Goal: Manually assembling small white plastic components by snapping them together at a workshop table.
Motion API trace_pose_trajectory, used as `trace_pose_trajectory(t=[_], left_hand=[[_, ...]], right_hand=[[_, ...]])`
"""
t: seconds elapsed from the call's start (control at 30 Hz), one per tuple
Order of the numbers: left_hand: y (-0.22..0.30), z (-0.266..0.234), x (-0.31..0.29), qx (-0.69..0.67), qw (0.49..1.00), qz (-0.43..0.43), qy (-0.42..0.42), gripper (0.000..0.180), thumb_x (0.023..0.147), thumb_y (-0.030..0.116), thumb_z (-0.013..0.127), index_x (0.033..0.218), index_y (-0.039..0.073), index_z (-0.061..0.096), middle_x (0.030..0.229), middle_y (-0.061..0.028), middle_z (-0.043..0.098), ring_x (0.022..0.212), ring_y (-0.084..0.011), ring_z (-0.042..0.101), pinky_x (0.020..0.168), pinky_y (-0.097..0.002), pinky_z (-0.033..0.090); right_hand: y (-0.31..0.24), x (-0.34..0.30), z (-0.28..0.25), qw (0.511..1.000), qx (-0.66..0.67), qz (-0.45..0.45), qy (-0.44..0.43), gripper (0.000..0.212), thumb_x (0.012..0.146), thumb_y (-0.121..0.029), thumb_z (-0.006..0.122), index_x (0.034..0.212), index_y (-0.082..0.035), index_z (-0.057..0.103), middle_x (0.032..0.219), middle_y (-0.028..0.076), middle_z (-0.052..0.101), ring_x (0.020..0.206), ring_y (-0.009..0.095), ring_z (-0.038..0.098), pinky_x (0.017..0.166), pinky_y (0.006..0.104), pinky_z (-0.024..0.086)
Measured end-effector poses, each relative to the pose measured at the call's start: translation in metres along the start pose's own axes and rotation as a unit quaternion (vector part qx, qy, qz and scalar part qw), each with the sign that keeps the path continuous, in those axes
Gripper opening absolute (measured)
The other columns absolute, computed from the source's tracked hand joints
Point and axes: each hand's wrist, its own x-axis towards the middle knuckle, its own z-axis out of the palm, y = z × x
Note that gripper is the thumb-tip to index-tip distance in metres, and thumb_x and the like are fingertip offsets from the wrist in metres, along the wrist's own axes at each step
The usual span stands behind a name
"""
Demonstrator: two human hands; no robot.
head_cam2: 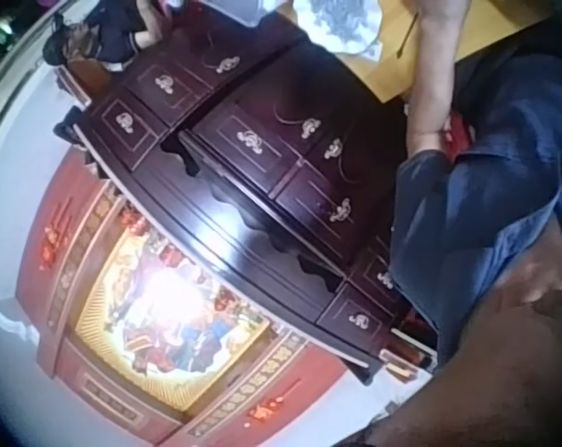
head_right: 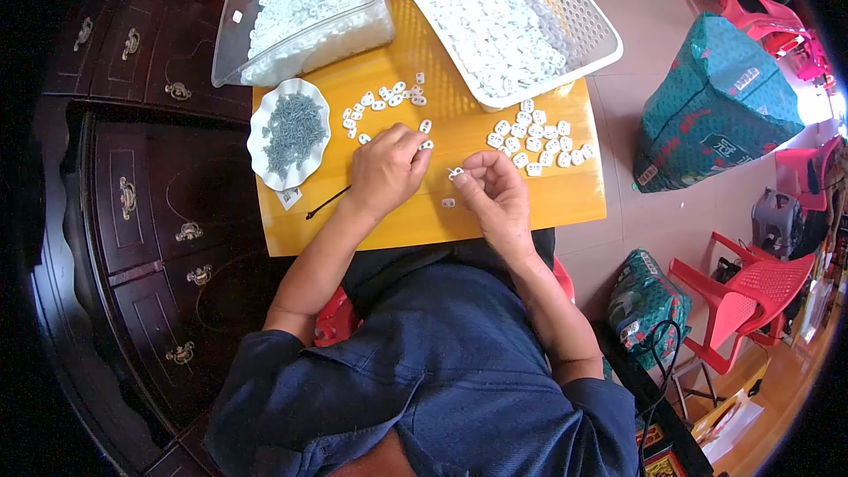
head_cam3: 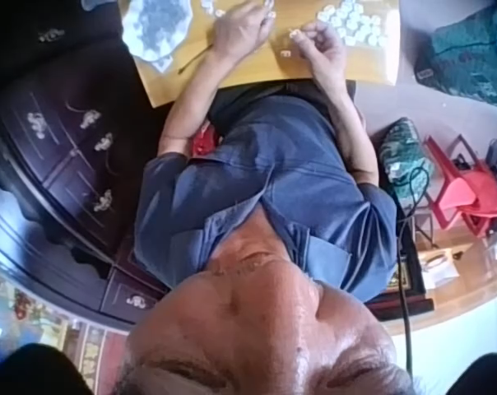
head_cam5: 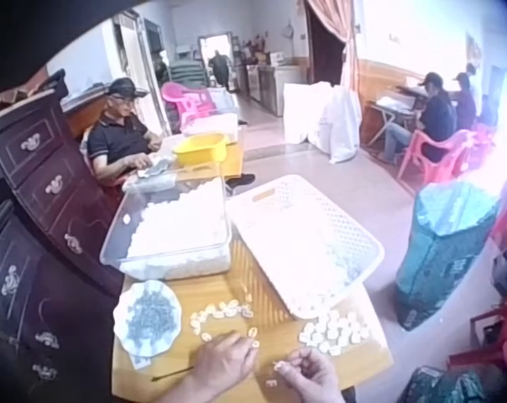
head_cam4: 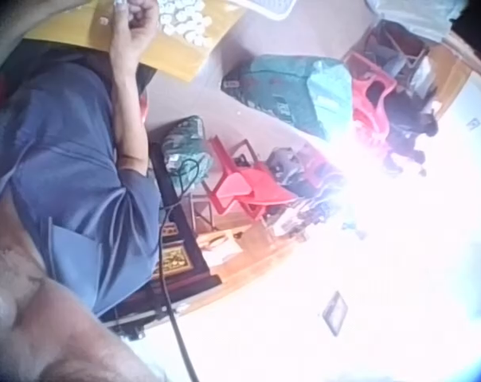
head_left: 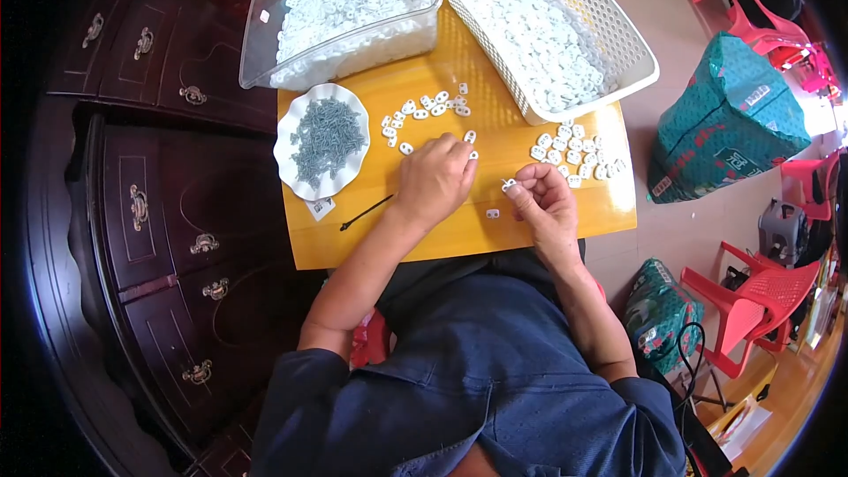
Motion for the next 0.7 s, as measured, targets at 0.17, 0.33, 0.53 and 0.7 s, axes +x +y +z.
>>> trace_pose_trajectory(t=[0.17, 0.33, 0.53, 0.7], left_hand=[[0.001, -0.001, -0.002, 0.007, 1.000, 0.010, -0.007, 0.006, 0.086, 0.010, 0.069, 0.085, 0.006, 0.064, 0.083, -0.0105, 0.064, 0.077, -0.0312, 0.067, 0.065, -0.0445, 0.055], [0.005, 0.003, -0.008, 0.009, 0.999, 0.044, 0.007, 0.009, 0.086, 0.011, 0.070, 0.085, 0.007, 0.062, 0.081, -0.0105, 0.063, 0.076, -0.0311, 0.067, 0.064, -0.0447, 0.054], [0.014, -0.009, -0.008, -0.062, 0.997, 0.039, 0.012, 0.010, 0.087, 0.008, 0.071, 0.087, 0.006, 0.062, 0.081, -0.0116, 0.064, 0.072, -0.0310, 0.067, 0.064, -0.0424, 0.055], [0.024, -0.022, -0.018, -0.249, 0.968, -0.041, 0.003, 0.008, 0.091, 0.003, 0.071, 0.097, 0.003, 0.066, 0.085, -0.0112, 0.069, 0.070, -0.0183, 0.068, 0.063, -0.0321, 0.054]], right_hand=[[-0.001, 0.001, 0.001, 1.000, 0.006, -0.003, 0.008, 0.017, 0.099, -0.002, 0.066, 0.114, -0.005, 0.058, 0.095, -0.002, 0.064, 0.080, 0.002, 0.058, 0.068, 0.0181, 0.046], [-0.004, 0.003, 0.007, 0.999, 0.017, -0.010, 0.029, 0.017, 0.100, -0.003, 0.066, 0.115, -0.005, 0.057, 0.095, -0.002, 0.064, 0.079, 0.002, 0.056, 0.068, 0.0181, 0.044], [-0.003, 0.003, 0.008, 0.999, 0.023, -0.010, 0.034, 0.019, 0.100, -0.003, 0.066, 0.115, -0.006, 0.057, 0.093, -0.002, 0.064, 0.077, 0.002, 0.055, 0.067, 0.0180, 0.044], [-0.003, 0.003, 0.008, 0.999, 0.007, -0.019, 0.039, 0.019, 0.099, -0.003, 0.067, 0.115, -0.006, 0.057, 0.091, -0.003, 0.064, 0.075, 0.002, 0.056, 0.065, 0.0182, 0.044]])
